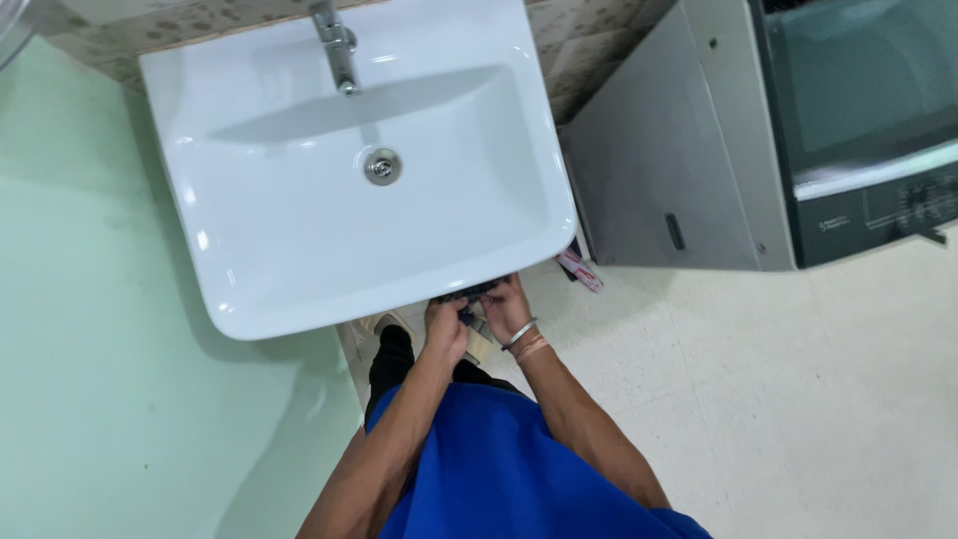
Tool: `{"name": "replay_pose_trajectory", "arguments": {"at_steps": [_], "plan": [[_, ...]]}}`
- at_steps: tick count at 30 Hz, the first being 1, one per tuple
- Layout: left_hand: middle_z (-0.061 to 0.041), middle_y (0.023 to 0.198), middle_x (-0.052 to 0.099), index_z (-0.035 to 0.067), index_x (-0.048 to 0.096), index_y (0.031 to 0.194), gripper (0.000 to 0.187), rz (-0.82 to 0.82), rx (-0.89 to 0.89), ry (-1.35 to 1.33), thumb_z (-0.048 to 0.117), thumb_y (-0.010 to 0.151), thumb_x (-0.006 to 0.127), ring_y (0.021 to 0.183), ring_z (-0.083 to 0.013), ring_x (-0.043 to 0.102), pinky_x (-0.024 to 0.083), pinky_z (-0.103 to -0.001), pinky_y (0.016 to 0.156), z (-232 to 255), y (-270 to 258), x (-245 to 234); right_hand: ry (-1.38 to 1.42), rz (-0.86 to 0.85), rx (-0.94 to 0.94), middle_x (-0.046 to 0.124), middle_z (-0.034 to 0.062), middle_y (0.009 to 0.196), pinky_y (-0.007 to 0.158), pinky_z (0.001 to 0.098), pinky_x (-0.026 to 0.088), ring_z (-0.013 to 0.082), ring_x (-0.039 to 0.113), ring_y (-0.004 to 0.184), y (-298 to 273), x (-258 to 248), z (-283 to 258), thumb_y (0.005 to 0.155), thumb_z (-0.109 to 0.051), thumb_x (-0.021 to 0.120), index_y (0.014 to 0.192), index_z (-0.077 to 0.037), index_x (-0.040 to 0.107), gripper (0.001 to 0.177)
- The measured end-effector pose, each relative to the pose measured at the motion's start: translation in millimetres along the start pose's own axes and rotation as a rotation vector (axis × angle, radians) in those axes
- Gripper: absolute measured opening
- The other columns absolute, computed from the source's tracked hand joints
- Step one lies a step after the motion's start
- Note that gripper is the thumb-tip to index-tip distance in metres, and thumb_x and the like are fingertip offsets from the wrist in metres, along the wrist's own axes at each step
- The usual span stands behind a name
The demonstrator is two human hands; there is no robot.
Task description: The person wipes the surfaces and the faucet of a bathroom sink using a cloth.
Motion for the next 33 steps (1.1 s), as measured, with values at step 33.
{"name": "replay_pose_trajectory", "arguments": {"at_steps": [33], "plan": [[-0.014, 0.121, 0.061, -0.003, 0.052, 0.13, 0.045, -0.139, -0.163, 0.219, -0.014, 0.086, 0.056, 0.107, -0.0254, 0.064, 0.056, -0.038, 0.091, 12.6, -68.3, 107.6, -0.172, 0.099, -0.201, 0.054, 0.0082, 0.137, 0.098, 0.0306, 0.048, 0.016, 0.054, 0.117, -49.8, 32.2, -115.6, 0.077, 0.008, 0.045, 0.163, -0.013, 0.021, 0.092]]}}
Point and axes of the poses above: each hand's wrist, its own y-axis towards the middle knuckle, its own x-axis out of the palm, z = x × y, the point moved 7 cm from there along y, towards the middle knuckle
